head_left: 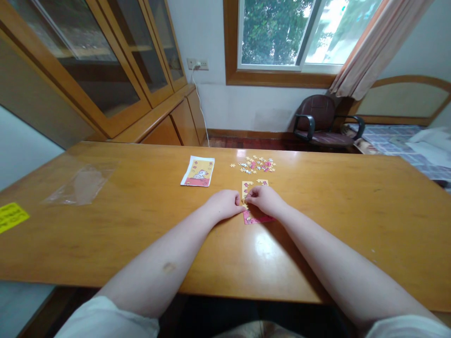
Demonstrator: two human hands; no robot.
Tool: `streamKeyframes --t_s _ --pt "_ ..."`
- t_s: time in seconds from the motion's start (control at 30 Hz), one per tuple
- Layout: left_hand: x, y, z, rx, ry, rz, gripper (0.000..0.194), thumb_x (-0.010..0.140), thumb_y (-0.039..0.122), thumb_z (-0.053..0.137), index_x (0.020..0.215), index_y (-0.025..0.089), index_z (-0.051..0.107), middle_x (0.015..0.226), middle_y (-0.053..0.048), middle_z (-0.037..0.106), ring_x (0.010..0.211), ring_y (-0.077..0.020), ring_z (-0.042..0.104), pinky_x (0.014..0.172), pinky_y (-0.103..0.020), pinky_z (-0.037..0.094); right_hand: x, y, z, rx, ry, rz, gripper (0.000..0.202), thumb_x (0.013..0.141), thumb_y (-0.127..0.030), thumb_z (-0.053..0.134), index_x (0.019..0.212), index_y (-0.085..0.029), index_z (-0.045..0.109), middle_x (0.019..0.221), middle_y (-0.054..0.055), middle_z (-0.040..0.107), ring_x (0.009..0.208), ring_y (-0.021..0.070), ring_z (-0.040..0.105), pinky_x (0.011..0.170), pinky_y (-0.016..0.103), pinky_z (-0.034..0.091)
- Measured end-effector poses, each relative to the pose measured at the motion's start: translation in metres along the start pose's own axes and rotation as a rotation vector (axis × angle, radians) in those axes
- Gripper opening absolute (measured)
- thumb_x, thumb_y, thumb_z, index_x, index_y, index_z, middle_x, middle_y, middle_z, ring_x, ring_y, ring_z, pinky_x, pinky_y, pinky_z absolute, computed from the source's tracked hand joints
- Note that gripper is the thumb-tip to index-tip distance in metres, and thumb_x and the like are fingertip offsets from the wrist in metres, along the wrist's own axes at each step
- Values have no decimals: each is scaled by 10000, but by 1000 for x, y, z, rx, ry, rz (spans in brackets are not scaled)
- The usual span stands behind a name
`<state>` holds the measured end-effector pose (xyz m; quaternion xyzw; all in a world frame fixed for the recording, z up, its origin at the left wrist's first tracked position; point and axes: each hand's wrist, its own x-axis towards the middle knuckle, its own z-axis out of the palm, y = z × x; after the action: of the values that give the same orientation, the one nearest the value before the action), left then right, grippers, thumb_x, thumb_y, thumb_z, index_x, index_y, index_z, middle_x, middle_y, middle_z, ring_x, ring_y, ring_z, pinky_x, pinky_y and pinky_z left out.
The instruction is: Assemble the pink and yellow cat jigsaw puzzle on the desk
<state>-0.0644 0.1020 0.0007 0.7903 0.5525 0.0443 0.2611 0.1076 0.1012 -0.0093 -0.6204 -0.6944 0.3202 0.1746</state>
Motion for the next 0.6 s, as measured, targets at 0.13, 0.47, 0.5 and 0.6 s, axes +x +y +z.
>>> streamKeyframes --t_s 0.13,0.47,0.5,0.6 --pt "0 -1 1 5 1 13 201 661 415 663 674 227 593 691 -5 654 622 -174 557 543 -256 328 0 -2 0 -62 6 11 76 733 -269 656 716 -200 684 659 0 668 606 136 574 538 237 371" --pt "1 -4 -5 57 77 -15 191 741 390 622 821 217 621 834 -44 673 747 -211 606 656 -286 425 -1 9 -15 17 101 -5 80 746 -252 655 742 -182 694 689 25 684 602 142 582 556 245 410" --pt "2 -5 -6 87 131 -29 204 763 368 606 888 209 625 902 -62 672 806 -222 613 701 -298 440 0 13 -20 26 110 12 95 753 -257 649 762 -176 698 690 30 685 588 141 578 552 247 413" --pt "4 -7 -6 187 274 2 343 810 329 573 1123 187 586 1122 -107 624 1019 -249 575 878 -345 432 2 24 -32 29 147 38 198 781 -235 626 944 -160 709 794 59 707 644 147 600 610 256 440"
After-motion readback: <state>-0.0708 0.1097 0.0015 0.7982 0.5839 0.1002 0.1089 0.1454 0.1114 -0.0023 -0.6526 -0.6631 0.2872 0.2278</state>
